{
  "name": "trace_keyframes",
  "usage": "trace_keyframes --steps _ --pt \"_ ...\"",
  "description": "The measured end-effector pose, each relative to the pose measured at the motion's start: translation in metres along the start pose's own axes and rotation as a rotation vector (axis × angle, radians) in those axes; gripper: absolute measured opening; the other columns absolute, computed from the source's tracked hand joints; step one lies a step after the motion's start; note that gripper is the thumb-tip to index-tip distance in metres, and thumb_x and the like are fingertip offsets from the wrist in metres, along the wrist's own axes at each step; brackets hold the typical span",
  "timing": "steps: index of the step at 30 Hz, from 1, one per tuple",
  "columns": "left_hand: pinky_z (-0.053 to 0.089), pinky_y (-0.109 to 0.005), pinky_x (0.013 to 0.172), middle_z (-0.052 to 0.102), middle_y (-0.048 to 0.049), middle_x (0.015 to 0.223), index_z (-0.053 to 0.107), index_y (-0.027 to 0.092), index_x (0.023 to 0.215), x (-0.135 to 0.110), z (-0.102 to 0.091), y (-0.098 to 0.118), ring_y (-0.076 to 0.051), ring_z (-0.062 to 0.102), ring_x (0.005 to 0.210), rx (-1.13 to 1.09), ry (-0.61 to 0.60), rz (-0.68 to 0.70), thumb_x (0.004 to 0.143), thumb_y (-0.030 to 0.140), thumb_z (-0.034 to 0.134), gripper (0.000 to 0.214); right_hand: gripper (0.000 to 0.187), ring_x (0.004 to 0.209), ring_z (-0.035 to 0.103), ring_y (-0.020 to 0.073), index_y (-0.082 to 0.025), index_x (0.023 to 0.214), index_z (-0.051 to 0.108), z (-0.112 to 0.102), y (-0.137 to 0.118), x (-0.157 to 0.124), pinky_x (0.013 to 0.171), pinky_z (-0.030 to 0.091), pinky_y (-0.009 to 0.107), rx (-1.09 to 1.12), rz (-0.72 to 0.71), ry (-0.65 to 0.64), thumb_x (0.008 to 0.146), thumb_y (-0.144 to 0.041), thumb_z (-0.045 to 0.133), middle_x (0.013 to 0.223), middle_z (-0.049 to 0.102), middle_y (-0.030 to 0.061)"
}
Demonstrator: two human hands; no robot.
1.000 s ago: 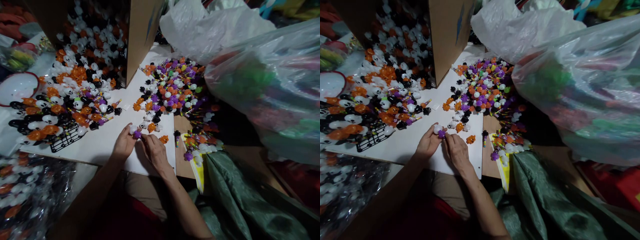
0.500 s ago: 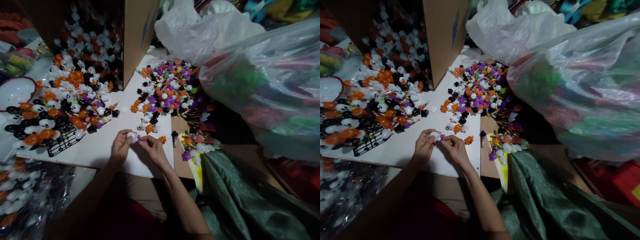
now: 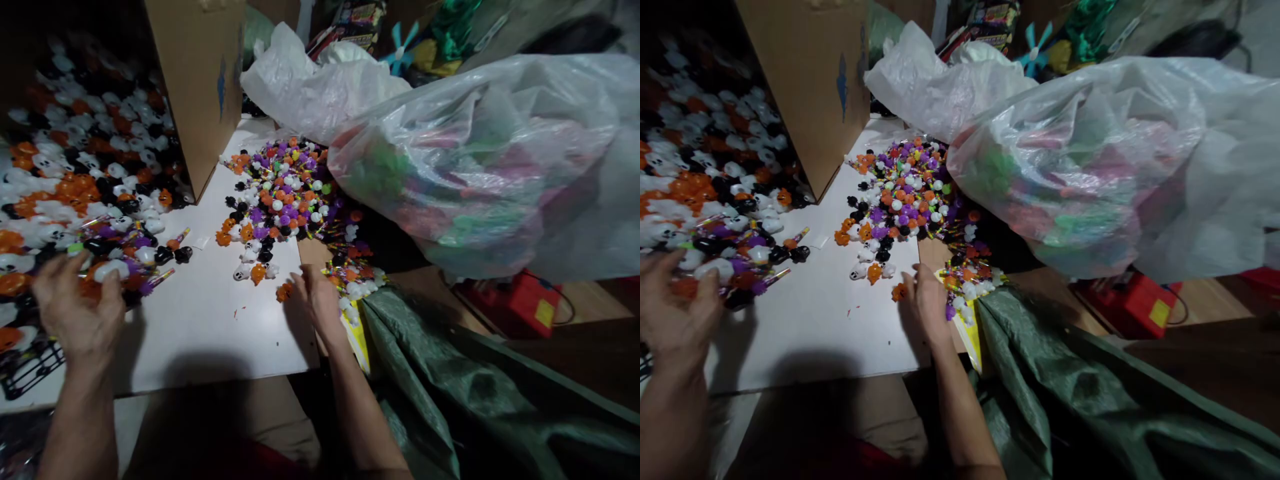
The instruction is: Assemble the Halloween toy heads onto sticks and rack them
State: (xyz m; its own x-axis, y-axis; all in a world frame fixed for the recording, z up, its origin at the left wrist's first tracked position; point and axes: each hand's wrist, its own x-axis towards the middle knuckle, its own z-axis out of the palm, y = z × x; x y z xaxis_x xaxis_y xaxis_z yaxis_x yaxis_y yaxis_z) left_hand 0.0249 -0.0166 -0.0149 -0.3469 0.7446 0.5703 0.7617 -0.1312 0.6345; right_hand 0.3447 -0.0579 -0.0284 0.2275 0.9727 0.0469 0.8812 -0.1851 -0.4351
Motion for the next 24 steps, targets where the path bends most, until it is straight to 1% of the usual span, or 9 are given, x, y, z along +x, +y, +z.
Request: trace_keyframes --steps 1,2,6,9,11,15,18,21,24 --pt "0.04 -0.059 0.105 0.059 -0.0094 0.121 0.063 0.019 0.104 0.007 0.006 0.0 -0.036 0.048 0.124 0.129 0.009 0.114 0.072 0.04 0.069 0.039 0.023 0.087 0.065 0.0219 -0.015 0.108 0.061 -0.003 0.009 0.005 0.072 0.044 0.028 -0.132 0.045 0.015 0.095 -0.031 0.051 0.096 0.068 0.0125" --pt "0.038 -0.061 0.105 0.059 -0.0106 0.12 0.064 0.018 0.101 0.007 0.018 0.003 -0.036 0.048 0.123 0.173 -0.065 0.187 0.074 0.039 0.067 0.035 0.02 0.09 0.065 0.0233 -0.014 0.103 0.061 -0.002 0.017 0.01 0.072 0.044 0.029 -0.245 0.079 0.016 0.093 -0.029 0.053 0.1 0.068 0.0145" --pt "0.05 -0.046 0.096 0.062 -0.0142 0.12 0.061 0.016 0.112 -0.034 0.096 0.028 -0.029 0.058 0.112 0.006 -0.651 0.288 0.083 0.027 0.059 0.031 0.019 0.095 0.065 0.0269 -0.01 0.103 0.06 0.015 0.032 0.02 0.071 0.045 0.03 -0.427 0.166 -0.041 0.091 -0.024 0.055 0.102 0.066 0.019" --pt "0.05 -0.046 0.094 0.066 -0.0144 0.108 0.06 0.014 0.114 -0.063 0.137 0.036 -0.028 0.061 0.105 -0.041 -0.748 0.254 0.086 0.025 0.057 0.03 0.022 0.092 0.066 0.0272 -0.009 0.109 0.059 0.016 0.029 0.022 0.074 0.047 0.033 -0.342 0.147 -0.08 0.093 -0.022 0.049 0.099 0.068 0.0182" --pt "0.05 -0.044 0.093 0.067 -0.0126 0.103 0.06 0.014 0.113 -0.07 0.139 0.031 -0.026 0.062 0.101 -0.114 -0.728 0.217 0.087 0.024 0.056 0.028 0.029 0.097 0.065 0.0259 -0.011 0.119 0.057 0.009 0.021 0.02 0.08 0.048 0.033 -0.168 -0.017 -0.093 0.094 -0.023 0.047 0.106 0.068 0.0163" --pt "0.054 -0.034 0.082 0.064 -0.0083 0.1 0.057 0.016 0.115 -0.073 0.108 0.017 -0.019 0.064 0.091 -0.283 -0.691 0.09 0.09 0.023 0.05 0.026 0.039 0.103 0.062 0.0217 -0.019 0.135 0.049 0.004 -0.007 0.017 0.087 0.048 0.032 0.135 -0.392 -0.157 0.097 -0.026 0.043 0.114 0.064 0.011" --pt "0.054 -0.034 0.086 0.058 -0.0104 0.116 0.054 0.018 0.122 -0.077 0.099 0.021 -0.02 0.062 0.102 -0.251 -0.661 0.123 0.087 0.025 0.057 0.036 0.039 0.103 0.062 0.0231 -0.017 0.132 0.052 0.018 -0.021 0.013 0.088 0.049 0.034 0.213 -0.397 -0.168 0.096 -0.026 0.042 0.114 0.064 0.0127" --pt "0.05 -0.042 0.093 0.059 -0.0111 0.113 0.056 0.017 0.119 -0.079 0.114 0.037 -0.025 0.059 0.105 -0.132 -0.676 0.162 0.083 0.025 0.062 0.037 0.039 0.103 0.063 0.0224 -0.016 0.132 0.05 0.026 -0.021 0.007 0.087 0.049 0.034 0.327 -0.319 -0.113 0.095 -0.026 0.043 0.118 0.066 0.013" --pt "0.046 -0.048 0.098 0.061 -0.0128 0.106 0.06 0.015 0.11 -0.076 0.129 0.05 -0.028 0.058 0.105 -0.117 -0.692 0.11 0.082 0.02 0.061 0.029 0.036 0.09 0.065 0.0204 -0.015 0.126 0.053 0.015 -0.015 0.0 0.077 0.05 0.03 0.356 -0.27 -0.135 0.094 -0.029 0.046 0.105 0.07 0.0105"
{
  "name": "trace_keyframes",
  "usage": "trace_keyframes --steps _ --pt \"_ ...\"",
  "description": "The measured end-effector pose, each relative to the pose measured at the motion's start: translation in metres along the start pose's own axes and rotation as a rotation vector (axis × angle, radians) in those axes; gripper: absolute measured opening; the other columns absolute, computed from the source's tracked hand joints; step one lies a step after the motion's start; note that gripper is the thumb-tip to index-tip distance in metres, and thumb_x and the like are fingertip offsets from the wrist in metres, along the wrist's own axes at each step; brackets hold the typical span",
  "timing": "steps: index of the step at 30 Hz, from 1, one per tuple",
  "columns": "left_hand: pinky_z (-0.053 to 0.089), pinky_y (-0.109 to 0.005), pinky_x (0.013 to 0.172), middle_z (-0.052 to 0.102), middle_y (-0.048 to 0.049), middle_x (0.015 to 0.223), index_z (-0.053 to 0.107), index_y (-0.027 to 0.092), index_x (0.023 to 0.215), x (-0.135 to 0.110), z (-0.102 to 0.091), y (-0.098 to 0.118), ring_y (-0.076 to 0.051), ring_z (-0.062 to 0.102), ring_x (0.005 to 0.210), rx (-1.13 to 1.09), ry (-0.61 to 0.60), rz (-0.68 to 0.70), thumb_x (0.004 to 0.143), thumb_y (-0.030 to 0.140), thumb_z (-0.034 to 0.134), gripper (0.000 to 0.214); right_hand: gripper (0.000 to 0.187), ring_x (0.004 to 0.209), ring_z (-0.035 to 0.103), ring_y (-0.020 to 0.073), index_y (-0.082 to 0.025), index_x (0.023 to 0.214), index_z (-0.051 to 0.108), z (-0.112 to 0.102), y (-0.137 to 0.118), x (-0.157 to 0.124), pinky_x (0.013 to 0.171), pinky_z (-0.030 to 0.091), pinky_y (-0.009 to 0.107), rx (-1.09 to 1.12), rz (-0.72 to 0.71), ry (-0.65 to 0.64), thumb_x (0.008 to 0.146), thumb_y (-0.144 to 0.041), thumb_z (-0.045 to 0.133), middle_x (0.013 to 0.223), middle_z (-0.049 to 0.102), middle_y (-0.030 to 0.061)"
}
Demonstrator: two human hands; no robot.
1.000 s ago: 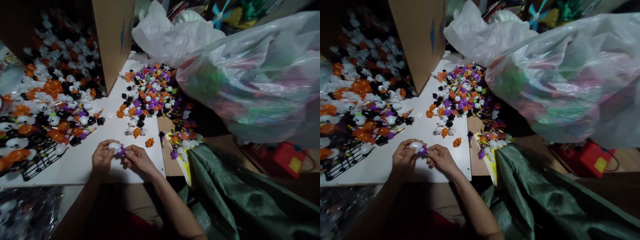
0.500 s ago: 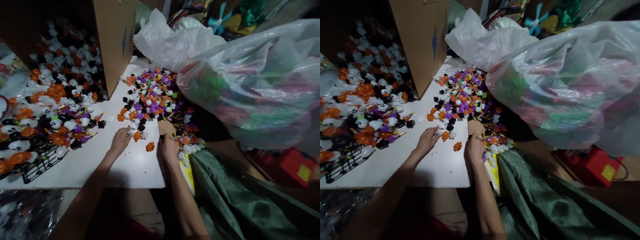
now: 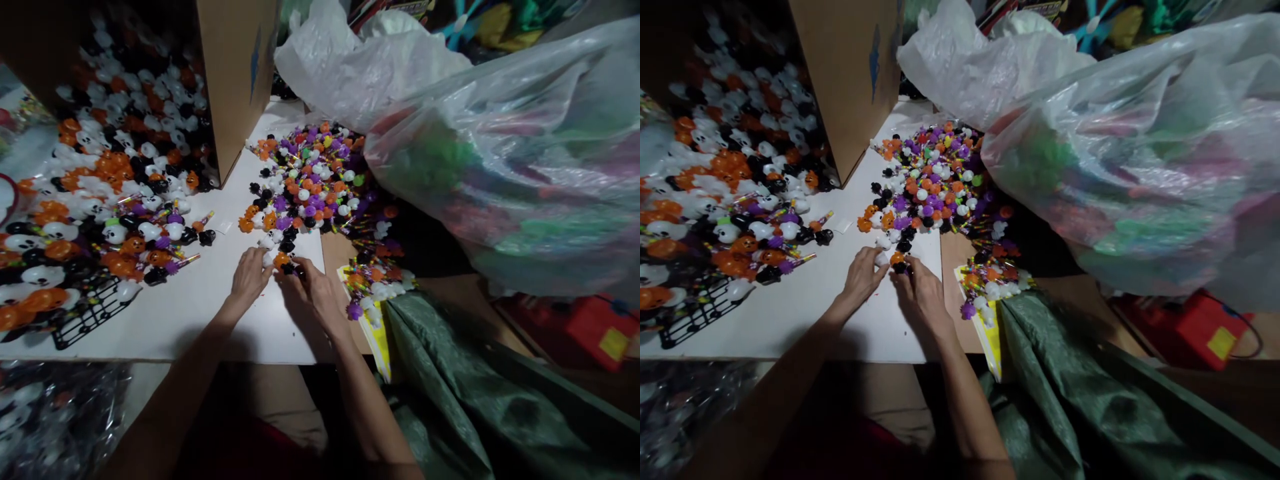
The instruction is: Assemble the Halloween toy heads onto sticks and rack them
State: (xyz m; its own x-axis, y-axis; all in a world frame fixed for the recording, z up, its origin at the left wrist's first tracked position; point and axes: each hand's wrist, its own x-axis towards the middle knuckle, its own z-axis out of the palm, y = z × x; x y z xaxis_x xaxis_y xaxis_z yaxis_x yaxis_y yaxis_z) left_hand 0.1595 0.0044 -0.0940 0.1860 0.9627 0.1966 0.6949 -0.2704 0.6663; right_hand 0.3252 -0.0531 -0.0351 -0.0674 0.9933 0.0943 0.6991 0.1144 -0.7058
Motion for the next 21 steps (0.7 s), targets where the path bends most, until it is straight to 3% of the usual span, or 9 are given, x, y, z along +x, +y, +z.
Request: trace_keyframes --steps 2,4,6,8,11,15,18,21 --pt "0.047 -0.047 0.097 0.062 -0.0125 0.105 0.062 0.015 0.106 -0.002 -0.002 0.0 -0.027 0.059 0.102 -0.162 -0.024 -0.044 0.078 0.018 0.061 0.028 0.032 0.082 0.065 0.0192 -0.015 0.118 0.059 -0.011 -0.002 -0.004 0.073 0.049 0.029 -0.003 0.019 -0.031 0.093 -0.031 0.049 0.096 0.072 0.0088" --pt "0.051 -0.042 0.09 0.064 -0.0105 0.104 0.062 0.015 0.106 -0.015 -0.01 -0.004 -0.023 0.062 0.094 -0.477 -0.113 -0.146 0.077 0.02 0.063 0.03 0.029 0.078 0.065 0.0175 -0.016 0.114 0.063 -0.016 -0.003 -0.005 0.073 0.049 0.028 0.05 0.005 -0.044 0.091 -0.031 0.053 0.095 0.072 0.0074" --pt "0.054 -0.037 0.081 0.066 -0.0083 0.098 0.062 0.015 0.107 -0.034 -0.02 -0.009 -0.018 0.065 0.084 -0.804 -0.195 -0.29 0.075 0.025 0.067 0.034 0.028 0.082 0.065 0.0169 -0.019 0.113 0.065 -0.01 -0.002 -0.004 0.074 0.05 0.028 0.147 -0.031 -0.042 0.089 -0.031 0.057 0.102 0.072 0.0072" --pt "0.054 -0.033 0.077 0.067 -0.0069 0.091 0.063 0.013 0.103 -0.051 -0.027 -0.014 -0.016 0.065 0.081 -0.983 -0.154 -0.413 0.07 0.027 0.073 0.037 0.029 0.086 0.065 0.0177 -0.02 0.113 0.065 0.007 0.0 -0.003 0.077 0.05 0.029 0.234 -0.054 -0.044 0.087 -0.031 0.059 0.107 0.071 0.0078" --pt "0.054 -0.03 0.077 0.069 -0.0068 0.092 0.065 0.014 0.099 -0.06 -0.031 -0.015 -0.016 0.065 0.083 -1.04 0.015 -0.49 0.066 0.028 0.077 0.038 0.029 0.086 0.066 0.0183 -0.018 0.111 0.065 0.043 -0.003 -0.007 0.077 0.051 0.03 0.372 -0.012 -0.049 0.085 -0.031 0.06 0.099 0.071 0.0074" --pt "0.053 -0.031 0.083 0.07 -0.0114 0.106 0.068 0.014 0.103 -0.055 -0.029 -0.003 -0.02 0.066 0.093 -1.181 0.055 -0.519 0.072 0.036 0.073 0.038 0.03 0.093 0.066 0.0185 -0.018 0.115 0.061 0.071 -0.019 -0.021 0.083 0.052 0.031 0.508 0.003 0.019 0.088 -0.032 0.057 0.106 0.07 0.0087" --pt "0.054 -0.033 0.081 0.071 -0.0108 0.1 0.069 0.016 0.104 -0.053 -0.029 0.005 -0.02 0.067 0.089 -1.316 0.117 -0.587 0.076 0.044 0.068 0.039 0.027 0.096 0.066 0.0185 -0.02 0.114 0.062 0.064 -0.03 -0.029 0.085 0.051 0.032 0.459 -0.103 -0.024 0.09 -0.032 0.057 0.108 0.069 0.0087" --pt "0.054 -0.03 0.071 0.07 -0.0073 0.088 0.068 0.017 0.102 -0.056 -0.034 0.003 -0.018 0.066 0.079 -1.32 0.144 -0.598 0.075 0.045 0.069 0.039 0.025 0.09 0.066 0.0183 -0.021 0.113 0.064 0.041 -0.032 -0.028 0.08 0.052 0.031 0.347 -0.201 -0.101 0.092 -0.033 0.057 0.1 0.07 0.0074"
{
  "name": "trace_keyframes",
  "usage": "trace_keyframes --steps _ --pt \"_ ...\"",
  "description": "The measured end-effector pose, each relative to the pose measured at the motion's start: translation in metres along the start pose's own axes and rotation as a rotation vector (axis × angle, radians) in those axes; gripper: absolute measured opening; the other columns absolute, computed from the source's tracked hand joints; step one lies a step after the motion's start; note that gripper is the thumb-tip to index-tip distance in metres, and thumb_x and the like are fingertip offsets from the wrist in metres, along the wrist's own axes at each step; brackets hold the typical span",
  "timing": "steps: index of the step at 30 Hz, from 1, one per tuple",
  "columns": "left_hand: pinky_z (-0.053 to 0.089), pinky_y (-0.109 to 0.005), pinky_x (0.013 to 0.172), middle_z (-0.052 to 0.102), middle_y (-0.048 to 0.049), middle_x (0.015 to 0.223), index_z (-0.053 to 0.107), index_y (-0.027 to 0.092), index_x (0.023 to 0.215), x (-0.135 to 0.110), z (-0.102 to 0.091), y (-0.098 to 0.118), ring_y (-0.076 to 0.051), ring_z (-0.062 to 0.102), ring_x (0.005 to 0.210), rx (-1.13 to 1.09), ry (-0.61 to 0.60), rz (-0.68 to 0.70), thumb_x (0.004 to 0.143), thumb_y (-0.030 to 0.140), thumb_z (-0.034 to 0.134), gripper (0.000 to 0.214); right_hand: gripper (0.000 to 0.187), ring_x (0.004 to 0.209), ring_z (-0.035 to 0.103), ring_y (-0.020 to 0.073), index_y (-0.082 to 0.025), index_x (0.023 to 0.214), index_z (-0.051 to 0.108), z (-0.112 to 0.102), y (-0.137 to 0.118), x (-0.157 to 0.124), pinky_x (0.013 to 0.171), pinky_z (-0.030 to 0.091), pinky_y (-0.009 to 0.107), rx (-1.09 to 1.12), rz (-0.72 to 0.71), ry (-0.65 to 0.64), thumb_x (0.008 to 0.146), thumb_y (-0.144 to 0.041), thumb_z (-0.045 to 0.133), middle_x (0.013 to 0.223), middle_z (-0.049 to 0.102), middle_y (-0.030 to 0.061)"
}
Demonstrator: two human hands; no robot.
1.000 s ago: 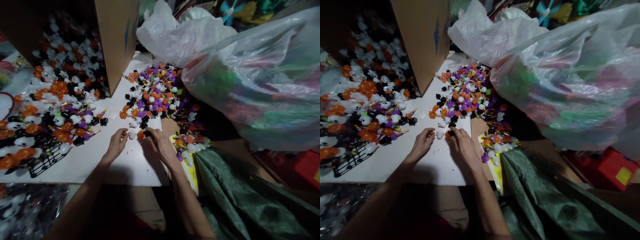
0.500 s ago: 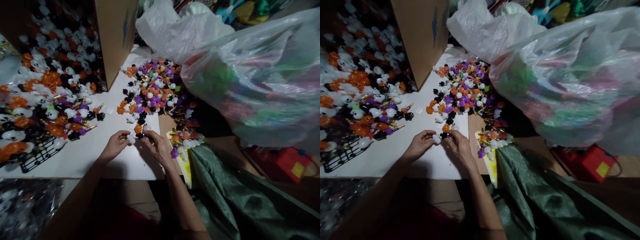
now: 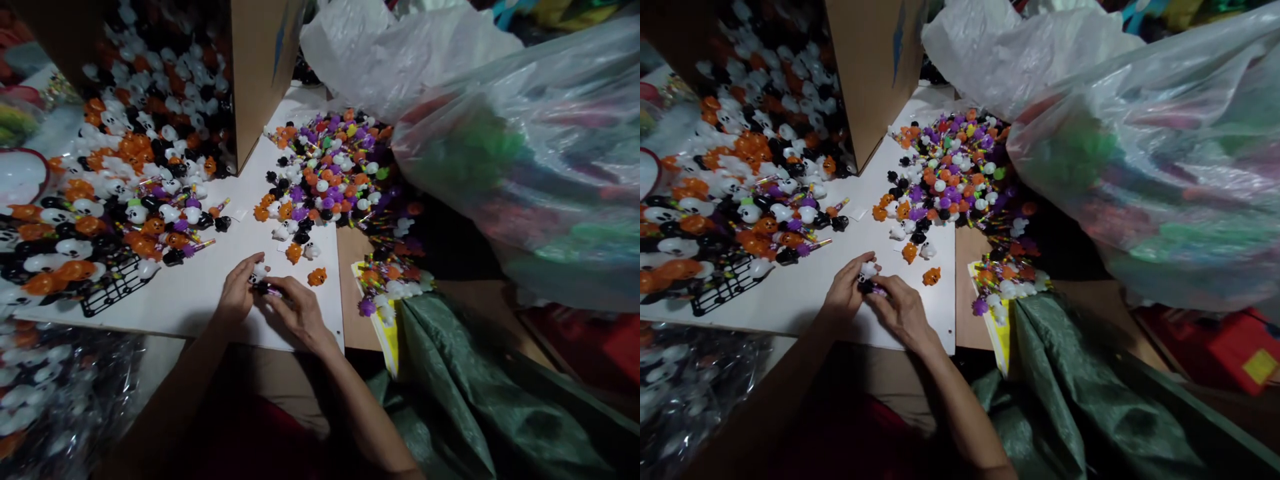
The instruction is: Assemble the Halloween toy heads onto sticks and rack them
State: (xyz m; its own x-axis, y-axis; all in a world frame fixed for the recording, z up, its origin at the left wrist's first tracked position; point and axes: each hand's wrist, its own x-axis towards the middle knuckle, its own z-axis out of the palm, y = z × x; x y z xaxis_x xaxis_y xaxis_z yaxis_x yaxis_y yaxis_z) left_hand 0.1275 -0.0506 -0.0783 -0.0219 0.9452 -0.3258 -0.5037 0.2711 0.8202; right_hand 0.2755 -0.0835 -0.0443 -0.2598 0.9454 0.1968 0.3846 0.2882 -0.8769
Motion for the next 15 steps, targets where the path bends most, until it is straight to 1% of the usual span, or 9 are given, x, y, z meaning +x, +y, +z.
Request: trace_keyframes --steps 3,5,7,9,12,15 --pt "0.051 -0.027 0.06 0.07 -0.007 0.086 0.065 0.017 0.106 -0.002 -0.009 0.005 -0.016 0.065 0.072 0.076 -0.079 -0.021 0.072 0.046 0.073 0.045 0.024 0.091 0.065 0.0193 -0.021 0.113 0.064 -0.022 -0.002 0.005 0.08 0.052 0.032 -0.125 -0.034 0.038 0.095 -0.032 0.053 0.1 0.07 0.0084" --pt "0.048 -0.025 0.056 0.071 -0.008 0.086 0.064 0.016 0.104 -0.004 -0.013 0.006 -0.015 0.064 0.068 0.086 -0.09 -0.046 0.07 0.048 0.074 0.047 0.024 0.092 0.065 0.0195 -0.02 0.112 0.065 -0.03 -0.001 0.008 0.081 0.051 0.032 -0.188 -0.06 0.014 0.096 -0.031 0.052 0.099 0.07 0.0088" --pt "0.048 -0.025 0.056 0.072 -0.0088 0.085 0.064 0.016 0.096 -0.005 -0.014 0.004 -0.014 0.063 0.066 0.095 -0.081 -0.055 0.069 0.05 0.074 0.044 0.025 0.09 0.065 0.0196 -0.019 0.113 0.065 -0.031 0.001 0.01 0.08 0.051 0.032 -0.231 -0.077 -0.043 0.096 -0.031 0.051 0.096 0.069 0.009" --pt "0.049 -0.025 0.057 0.073 -0.0093 0.086 0.065 0.015 0.091 -0.005 -0.012 0.001 -0.013 0.062 0.064 0.13 -0.091 -0.048 0.07 0.05 0.073 0.041 0.027 0.088 0.064 0.0194 -0.019 0.114 0.065 -0.028 0.002 0.009 0.08 0.051 0.032 -0.238 -0.069 -0.069 0.097 -0.032 0.05 0.096 0.069 0.0091" --pt "0.051 -0.026 0.06 0.074 -0.0096 0.089 0.067 0.014 0.093 -0.005 -0.009 -0.004 -0.011 0.061 0.062 0.188 -0.091 -0.007 0.072 0.046 0.074 0.04 0.027 0.087 0.065 0.0186 -0.02 0.112 0.066 -0.024 0.007 0.006 0.079 0.051 0.031 -0.159 -0.012 -0.043 0.096 -0.035 0.052 0.096 0.069 0.0078" --pt "0.051 -0.027 0.061 0.074 -0.0095 0.09 0.068 0.014 0.095 -0.008 -0.006 -0.005 -0.012 0.061 0.061 0.259 -0.069 0.046 0.074 0.044 0.071 0.037 0.025 0.084 0.065 0.0178 -0.019 0.103 0.068 -0.022 0.011 0.005 0.076 0.05 0.03 -0.053 0.067 0.025 0.092 -0.037 0.055 0.092 0.071 0.0067"
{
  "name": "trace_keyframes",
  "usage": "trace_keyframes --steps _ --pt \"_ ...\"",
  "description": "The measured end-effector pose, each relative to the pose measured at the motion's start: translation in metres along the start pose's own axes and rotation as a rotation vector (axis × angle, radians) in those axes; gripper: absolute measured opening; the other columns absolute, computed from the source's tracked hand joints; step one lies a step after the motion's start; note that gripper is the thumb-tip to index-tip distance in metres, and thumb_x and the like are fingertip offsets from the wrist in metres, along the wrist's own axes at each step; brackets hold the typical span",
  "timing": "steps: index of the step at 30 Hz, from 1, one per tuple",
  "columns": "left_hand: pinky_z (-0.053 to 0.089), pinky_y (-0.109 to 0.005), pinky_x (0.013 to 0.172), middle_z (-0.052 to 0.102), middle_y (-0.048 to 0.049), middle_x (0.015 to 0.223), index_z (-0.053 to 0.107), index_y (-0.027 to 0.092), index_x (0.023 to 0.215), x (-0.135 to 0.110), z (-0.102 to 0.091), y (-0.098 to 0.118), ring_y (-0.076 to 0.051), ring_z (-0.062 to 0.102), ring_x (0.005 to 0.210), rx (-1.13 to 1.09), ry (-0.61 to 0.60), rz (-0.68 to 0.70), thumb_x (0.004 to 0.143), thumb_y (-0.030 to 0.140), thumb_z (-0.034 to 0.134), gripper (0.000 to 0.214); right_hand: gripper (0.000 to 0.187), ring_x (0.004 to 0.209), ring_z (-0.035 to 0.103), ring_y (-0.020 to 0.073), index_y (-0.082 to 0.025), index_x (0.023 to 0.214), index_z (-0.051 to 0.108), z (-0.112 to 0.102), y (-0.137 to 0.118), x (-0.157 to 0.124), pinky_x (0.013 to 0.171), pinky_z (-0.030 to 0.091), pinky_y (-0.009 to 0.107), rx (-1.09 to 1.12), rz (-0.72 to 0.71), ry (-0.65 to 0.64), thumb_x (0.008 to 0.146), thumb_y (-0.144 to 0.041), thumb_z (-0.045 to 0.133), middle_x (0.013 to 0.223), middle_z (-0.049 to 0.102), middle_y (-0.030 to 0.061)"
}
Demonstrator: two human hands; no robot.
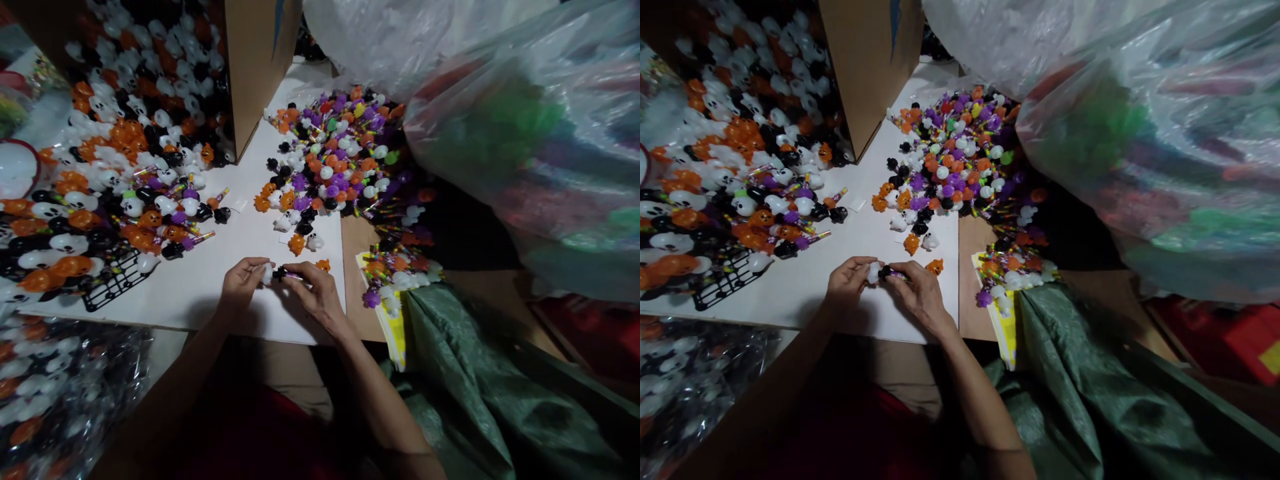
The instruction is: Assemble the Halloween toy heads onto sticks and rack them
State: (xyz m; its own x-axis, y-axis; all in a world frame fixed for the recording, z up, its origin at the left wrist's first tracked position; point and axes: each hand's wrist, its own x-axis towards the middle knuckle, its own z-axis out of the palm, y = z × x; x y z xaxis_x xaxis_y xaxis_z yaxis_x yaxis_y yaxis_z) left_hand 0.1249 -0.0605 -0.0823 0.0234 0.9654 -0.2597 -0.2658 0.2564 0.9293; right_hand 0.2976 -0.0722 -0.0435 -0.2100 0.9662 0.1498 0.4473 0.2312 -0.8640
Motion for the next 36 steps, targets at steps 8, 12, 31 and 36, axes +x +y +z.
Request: trace_keyframes --steps 8,12,31,36 --pt "0.052 -0.042 0.096 0.073 -0.0089 0.107 0.071 0.022 0.097 -0.031 -0.005 0.004 -0.025 0.066 0.104 0.603 -0.099 0.525 0.08 0.037 0.067 0.024 0.037 0.047 0.048 0.0104 -0.018 0.074 0.06 0.027 -0.006 -0.015 0.053 0.043 0.024 0.665 0.495 -0.104 0.079 -0.055 0.064 0.052 0.053 -0.0041" --pt "0.056 -0.043 0.092 0.074 -0.0085 0.105 0.072 0.026 0.096 -0.034 -0.016 0.011 -0.025 0.068 0.101 0.723 -0.242 0.671 0.08 0.037 0.065 0.021 0.049 0.042 0.039 0.0089 -0.02 0.065 0.052 0.032 -0.011 -0.016 0.048 0.042 0.025 0.91 0.589 -0.307 0.077 -0.067 0.058 0.048 0.043 -0.0068" --pt "0.046 -0.04 0.091 0.06 -0.0202 0.114 0.063 0.009 0.112 0.155 0.04 0.057 -0.03 0.06 0.107 1.316 -0.003 0.222 0.085 0.012 0.052 0.029 0.024 0.082 0.062 0.0263 -0.017 0.089 0.067 -0.14 0.071 0.012 0.063 0.043 0.034 -1.148 0.372 0.17 0.092 -0.027 0.046 0.087 0.067 0.0159" --pt "0.047 -0.032 0.08 0.061 -0.0122 0.112 0.062 0.016 0.114 0.102 -0.003 0.044 -0.02 0.063 0.091 0.82 0.077 0.171 0.081 0.028 0.065 0.035 0.035 0.07 0.064 0.0254 -0.023 0.102 0.064 -0.108 0.02 0.011 0.055 0.045 0.034 -0.63 0.21 0.503 0.088 -0.053 0.053 0.081 0.067 0.0136"
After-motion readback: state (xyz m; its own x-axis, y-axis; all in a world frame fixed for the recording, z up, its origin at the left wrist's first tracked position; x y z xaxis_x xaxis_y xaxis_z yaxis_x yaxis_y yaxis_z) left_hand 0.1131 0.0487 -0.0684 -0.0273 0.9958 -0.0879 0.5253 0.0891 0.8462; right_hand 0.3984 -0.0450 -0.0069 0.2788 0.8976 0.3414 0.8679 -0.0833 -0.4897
